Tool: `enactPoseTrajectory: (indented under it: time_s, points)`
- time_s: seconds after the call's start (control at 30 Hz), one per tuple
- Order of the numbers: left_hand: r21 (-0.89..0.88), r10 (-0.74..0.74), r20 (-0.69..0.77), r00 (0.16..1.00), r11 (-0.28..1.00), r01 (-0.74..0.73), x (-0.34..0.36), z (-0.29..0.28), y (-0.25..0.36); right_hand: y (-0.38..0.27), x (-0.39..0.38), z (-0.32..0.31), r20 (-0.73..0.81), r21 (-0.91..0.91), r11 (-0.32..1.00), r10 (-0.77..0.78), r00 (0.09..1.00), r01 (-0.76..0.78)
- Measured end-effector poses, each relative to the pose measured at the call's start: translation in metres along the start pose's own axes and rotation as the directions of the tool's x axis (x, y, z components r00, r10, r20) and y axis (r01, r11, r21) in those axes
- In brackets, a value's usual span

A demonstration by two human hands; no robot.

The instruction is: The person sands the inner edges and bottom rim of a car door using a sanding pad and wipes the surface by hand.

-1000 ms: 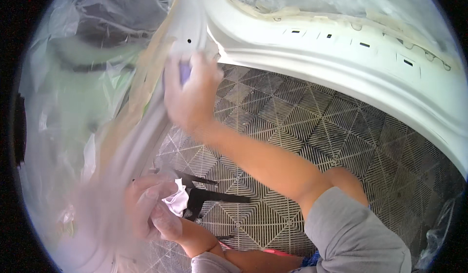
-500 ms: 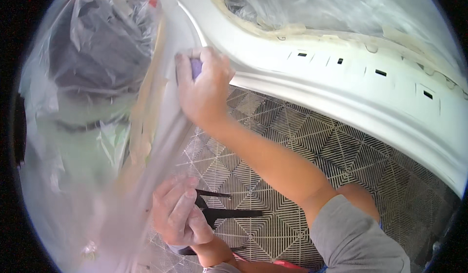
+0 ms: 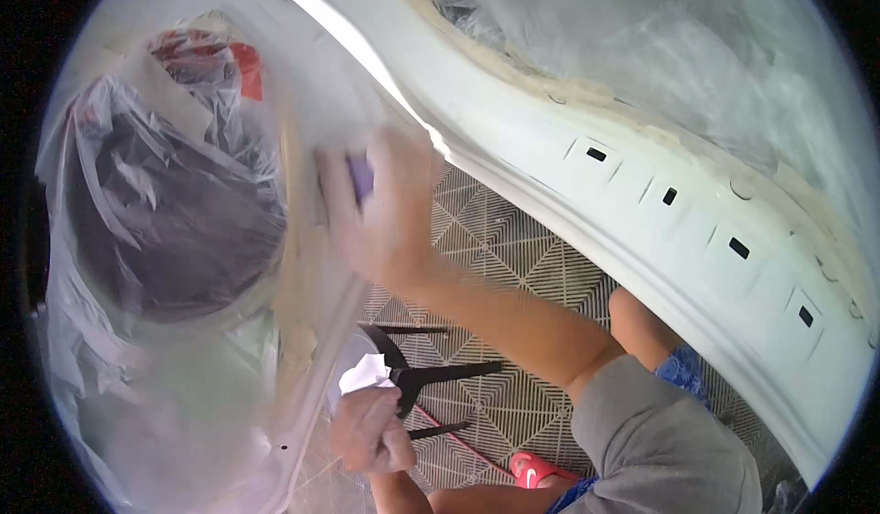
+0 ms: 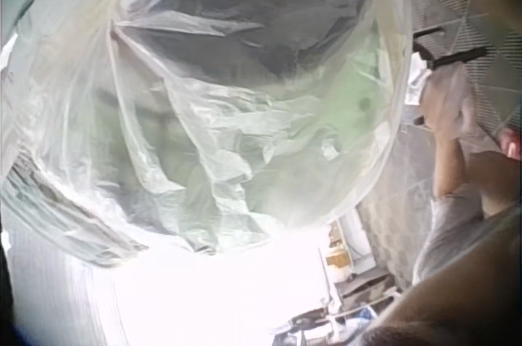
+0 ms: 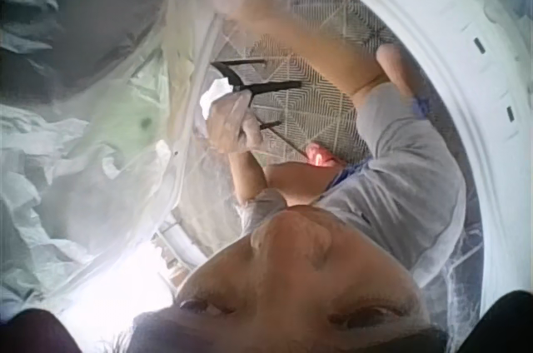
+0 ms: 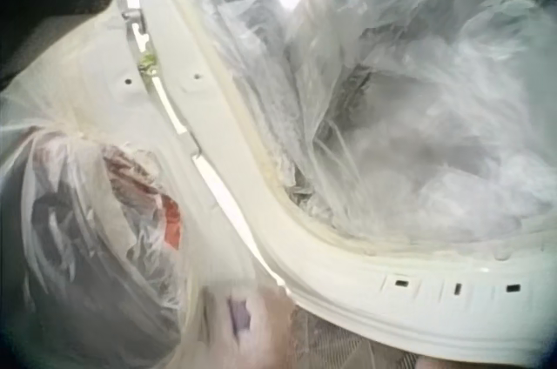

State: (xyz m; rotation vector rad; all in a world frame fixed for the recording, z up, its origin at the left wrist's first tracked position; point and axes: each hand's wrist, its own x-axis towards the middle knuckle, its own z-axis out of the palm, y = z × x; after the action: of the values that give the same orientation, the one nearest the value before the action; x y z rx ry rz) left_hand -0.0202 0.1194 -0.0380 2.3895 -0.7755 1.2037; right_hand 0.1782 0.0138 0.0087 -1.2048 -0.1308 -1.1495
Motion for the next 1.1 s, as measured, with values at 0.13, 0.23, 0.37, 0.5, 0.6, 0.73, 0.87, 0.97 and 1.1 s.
enactPoseTrajectory:
  time_s: [0.13, 0.23, 0.37, 0.5, 0.6, 0.73, 0.87, 0.97, 1.1]
  points:
    - [0.001, -0.246, 0.084, 0.966, 0.969, 0.247, -0.051, 0.011, 0.005, 0.001, 0.017, -0.001, -0.083, -0.046, 0.995, -0.094, 0.992, 0.09]
    - [0.072, -0.453, 0.119, 0.884, 0.892, 0.447, -0.098, 0.011, 0.009, -0.006, -0.023, -0.009, -0.008, 0.121, 0.986, -0.111, 0.994, 0.111]
    - [0.076, -0.618, 0.21, 0.758, 0.783, 0.618, -0.124, 0.014, 0.027, 0.004, 0.026, 0.003, -0.056, 0.038, 0.996, -0.082, 0.995, 0.084]
    - [0.07, -0.66, 0.238, 0.712, 0.743, 0.666, -0.126, 0.021, 0.037, -0.007, -0.01, -0.013, -0.019, -0.021, 0.997, -0.078, 0.997, 0.077]
    - [0.1, -0.641, 0.27, 0.718, 0.761, 0.642, -0.141, 0.024, 0.032, -0.004, 0.002, -0.015, 0.024, 0.03, 0.991, -0.135, 0.991, 0.134]
    - [0.185, -0.643, 0.366, 0.673, 0.759, 0.625, -0.131, 0.018, 0.046, -0.001, 0.029, -0.002, -0.052, -0.02, 0.996, -0.082, 0.995, 0.081]
    - [0.157, -0.636, 0.313, 0.705, 0.767, 0.622, -0.123, 0.025, 0.046, -0.005, -0.013, -0.018, 0.044, 0.074, 0.994, -0.083, 0.996, 0.08]
    - [0.164, -0.618, 0.29, 0.73, 0.784, 0.598, -0.125, 0.018, 0.046, 0.003, 0.007, -0.003, 0.007, 0.068, 0.995, -0.073, 0.997, 0.072]
    - [0.234, -0.677, 0.259, 0.689, 0.736, 0.635, -0.123, 0.014, 0.053, -0.002, -0.031, -0.017, 0.011, 0.114, 0.99, -0.08, 0.997, 0.078]
